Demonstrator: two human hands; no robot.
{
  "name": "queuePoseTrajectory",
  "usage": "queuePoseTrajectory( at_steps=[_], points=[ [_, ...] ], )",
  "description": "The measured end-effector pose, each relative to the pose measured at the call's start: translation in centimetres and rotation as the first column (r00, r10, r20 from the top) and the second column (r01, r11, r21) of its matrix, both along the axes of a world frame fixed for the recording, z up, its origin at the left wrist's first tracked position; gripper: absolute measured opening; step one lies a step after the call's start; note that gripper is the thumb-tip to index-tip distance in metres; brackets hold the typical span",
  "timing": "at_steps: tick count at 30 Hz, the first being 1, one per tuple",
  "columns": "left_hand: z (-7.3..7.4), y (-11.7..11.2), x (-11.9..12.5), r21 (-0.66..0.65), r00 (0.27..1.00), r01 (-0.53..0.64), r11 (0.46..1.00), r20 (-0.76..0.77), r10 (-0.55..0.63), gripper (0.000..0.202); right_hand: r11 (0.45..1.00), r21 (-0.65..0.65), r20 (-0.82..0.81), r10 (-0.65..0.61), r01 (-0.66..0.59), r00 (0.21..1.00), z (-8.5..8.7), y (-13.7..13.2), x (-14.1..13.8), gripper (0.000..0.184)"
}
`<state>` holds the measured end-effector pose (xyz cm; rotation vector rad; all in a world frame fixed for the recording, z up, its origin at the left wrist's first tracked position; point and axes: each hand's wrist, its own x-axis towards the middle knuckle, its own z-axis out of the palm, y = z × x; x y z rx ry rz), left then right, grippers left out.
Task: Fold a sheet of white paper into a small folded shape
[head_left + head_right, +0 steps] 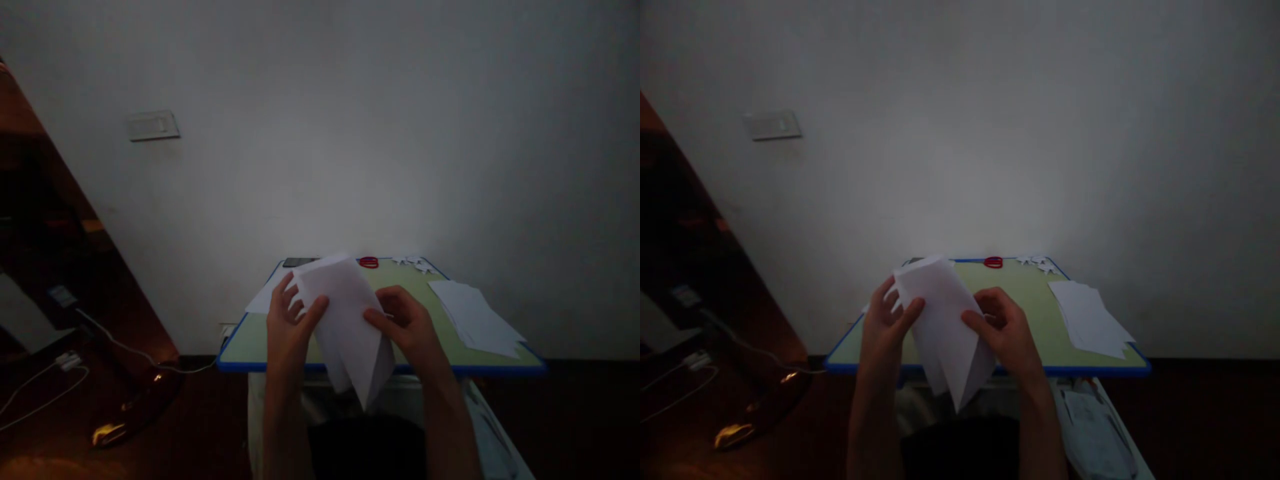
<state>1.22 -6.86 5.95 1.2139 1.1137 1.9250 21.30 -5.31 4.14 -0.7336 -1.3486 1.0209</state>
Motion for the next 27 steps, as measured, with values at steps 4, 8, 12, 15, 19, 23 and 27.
queuePoseTrajectory(
  at_steps=[4,8,12,15,19,23,27],
  points=[
    [-2.1,0.3,1.3,-0.086,0.99,0.139,0.987,0.039,-0.136,0.042,0.991,-0.06,0.014,0.119,-0.118,0.993,-2.1,0.5,-1.2,0.061],
    [-2.7,0.1,1.1,-0.095,0.974,0.204,0.974,-0.081,-0.212,0.034,0.995,-0.004,0.023,0.095,-0.095,0.995,-2.4,0.5,-1.1,0.049],
    [-2.5,-0.3,0.7,-0.122,0.945,0.223,0.967,-0.218,-0.245,0.033,0.999,0.01,0.0,0.041,-0.041,0.999,-1.7,0.0,-0.6,0.041],
    [-2.4,-0.7,0.9,-0.115,0.939,0.227,0.967,-0.239,-0.249,0.033,1.0,-0.019,-0.015,0.022,-0.022,1.0,-1.4,-0.5,-0.5,0.039],
    [-2.3,-0.9,1.4,-0.033,0.965,0.187,0.982,-0.182,-0.19,0.029,0.999,-0.007,-0.032,-0.032,0.032,0.999,-1.1,-0.9,-0.8,0.04],
    [-2.2,-0.9,1.4,-0.011,0.97,0.152,0.988,-0.189,-0.152,0.026,0.999,0.021,-0.041,-0.04,0.041,0.998,-1.1,-1.1,-0.9,0.042],
    [-1.9,-1.0,1.3,0.004,0.964,0.13,0.992,-0.236,-0.125,0.025,0.998,0.06,-0.033,-0.024,0.026,0.999,-1.1,-1.5,-0.6,0.051]
  ],
)
